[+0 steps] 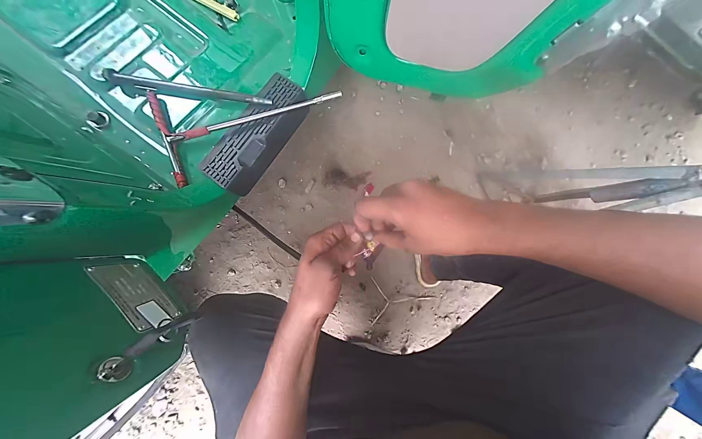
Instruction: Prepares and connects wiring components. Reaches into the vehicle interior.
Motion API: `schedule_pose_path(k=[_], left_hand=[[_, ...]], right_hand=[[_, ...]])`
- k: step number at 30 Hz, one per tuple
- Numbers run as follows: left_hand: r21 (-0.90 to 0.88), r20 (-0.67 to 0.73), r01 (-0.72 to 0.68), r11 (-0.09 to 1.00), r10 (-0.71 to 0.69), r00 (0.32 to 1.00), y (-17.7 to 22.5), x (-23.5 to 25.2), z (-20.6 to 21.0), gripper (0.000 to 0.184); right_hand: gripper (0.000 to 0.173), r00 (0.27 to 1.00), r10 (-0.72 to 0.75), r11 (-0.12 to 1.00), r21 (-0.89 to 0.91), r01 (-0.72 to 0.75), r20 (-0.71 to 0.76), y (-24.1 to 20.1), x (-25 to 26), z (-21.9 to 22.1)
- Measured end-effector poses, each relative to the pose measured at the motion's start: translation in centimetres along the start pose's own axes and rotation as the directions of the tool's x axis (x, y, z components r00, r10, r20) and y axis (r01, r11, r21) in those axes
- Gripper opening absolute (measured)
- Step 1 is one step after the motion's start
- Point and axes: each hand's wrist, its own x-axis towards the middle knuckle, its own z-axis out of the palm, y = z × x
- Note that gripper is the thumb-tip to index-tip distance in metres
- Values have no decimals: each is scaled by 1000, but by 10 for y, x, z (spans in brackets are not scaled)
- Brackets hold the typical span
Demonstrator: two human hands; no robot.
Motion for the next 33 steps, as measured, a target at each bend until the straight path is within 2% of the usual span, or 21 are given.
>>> schedule_pose_path(k=[2,5,9,12,15,24,27,30,33], left_hand=[[-140,35,90,986,-86,996,4,0,-3,20],[-237,120,177,955,-152,981,9,2,-9,21],[-298,244,208,932,-136,960,1,5,-16,27],[-328,212,203,923,-138,967,-4,6,-15,26],[-340,194,184,922,-123,973,-3,3,-19,26],[-372,218,115,921,-33,975,-4,-1,-26,26],[-379,202,105,919,-29,979,-1,-4,-27,29],[-355,221,106,929,-27,975,-1,-2,-24,29],[-341,212,101,934,-29,977,-3,-2,-23,29]], right_hand=[[6,993,-108,991,-81,104,-40,4,0,6],[12,980,-194,959,-216,182,-38,8,1,8],[15,960,-267,907,-359,221,-83,14,1,16],[19,921,-351,898,-341,280,-168,22,-1,24],[16,884,-408,878,-364,312,-228,23,-3,27],[22,845,-488,843,-366,393,-217,23,-4,24],[17,818,-514,838,-351,417,-257,24,-6,24],[18,831,-489,860,-304,410,-266,26,-5,22],[20,870,-401,913,-204,353,-286,24,-3,21]])
